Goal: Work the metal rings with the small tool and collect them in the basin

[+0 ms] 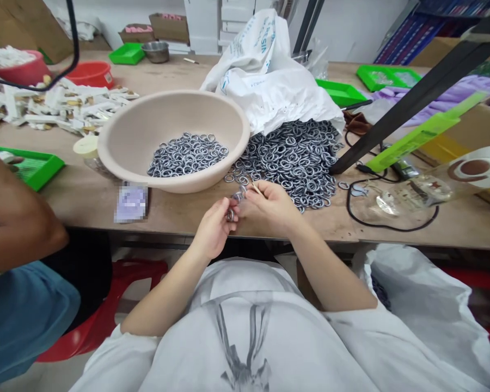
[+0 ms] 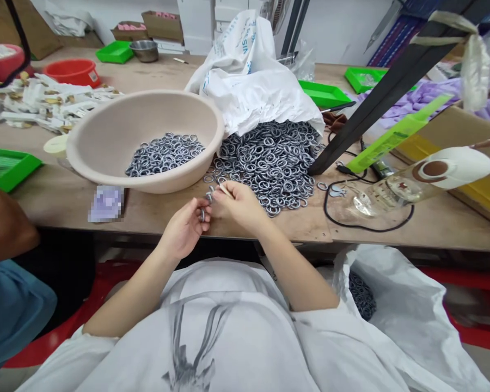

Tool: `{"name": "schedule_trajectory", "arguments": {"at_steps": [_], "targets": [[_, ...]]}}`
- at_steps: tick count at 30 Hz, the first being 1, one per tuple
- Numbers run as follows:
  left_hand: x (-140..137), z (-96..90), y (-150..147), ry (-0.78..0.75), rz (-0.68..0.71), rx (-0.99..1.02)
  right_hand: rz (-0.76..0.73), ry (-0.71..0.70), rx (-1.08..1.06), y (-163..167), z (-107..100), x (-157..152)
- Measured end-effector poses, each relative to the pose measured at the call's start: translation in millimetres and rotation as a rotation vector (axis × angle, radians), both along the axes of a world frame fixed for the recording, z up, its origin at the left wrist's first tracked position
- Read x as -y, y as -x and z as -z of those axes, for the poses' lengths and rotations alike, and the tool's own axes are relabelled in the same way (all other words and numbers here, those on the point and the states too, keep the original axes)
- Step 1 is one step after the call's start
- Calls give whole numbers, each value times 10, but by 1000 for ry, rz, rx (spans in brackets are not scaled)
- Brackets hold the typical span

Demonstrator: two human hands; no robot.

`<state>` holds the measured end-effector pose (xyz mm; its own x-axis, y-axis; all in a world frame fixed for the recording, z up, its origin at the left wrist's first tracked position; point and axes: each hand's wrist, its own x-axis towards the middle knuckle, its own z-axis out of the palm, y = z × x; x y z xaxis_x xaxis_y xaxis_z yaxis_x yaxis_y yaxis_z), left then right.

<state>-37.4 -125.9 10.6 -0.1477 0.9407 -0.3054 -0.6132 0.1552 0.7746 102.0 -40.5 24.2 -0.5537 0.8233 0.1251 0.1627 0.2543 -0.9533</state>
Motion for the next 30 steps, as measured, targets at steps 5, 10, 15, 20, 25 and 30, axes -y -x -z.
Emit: {"name": "schedule_trajectory", "arguments": {"at_steps": [5,10,15,20,25,30], "targets": [[-38,24,-218,-98,47,-104,-30,258,-305,-6,126,393],[-16,27,-207,-121,46,-141,141,113,-301,-56,212,470],[33,44,-199,-160,64,-180,88,-144,-168,-77,178,419],[52,63,-206,-176,106,-249,145,-35,-229,-67,176,316],[52,37,-171,-173,109,-261,46,-313,-50,-228,81,430],[67,9,-165,-167,161,-253,-7,-507,57,-312,38,537]]}}
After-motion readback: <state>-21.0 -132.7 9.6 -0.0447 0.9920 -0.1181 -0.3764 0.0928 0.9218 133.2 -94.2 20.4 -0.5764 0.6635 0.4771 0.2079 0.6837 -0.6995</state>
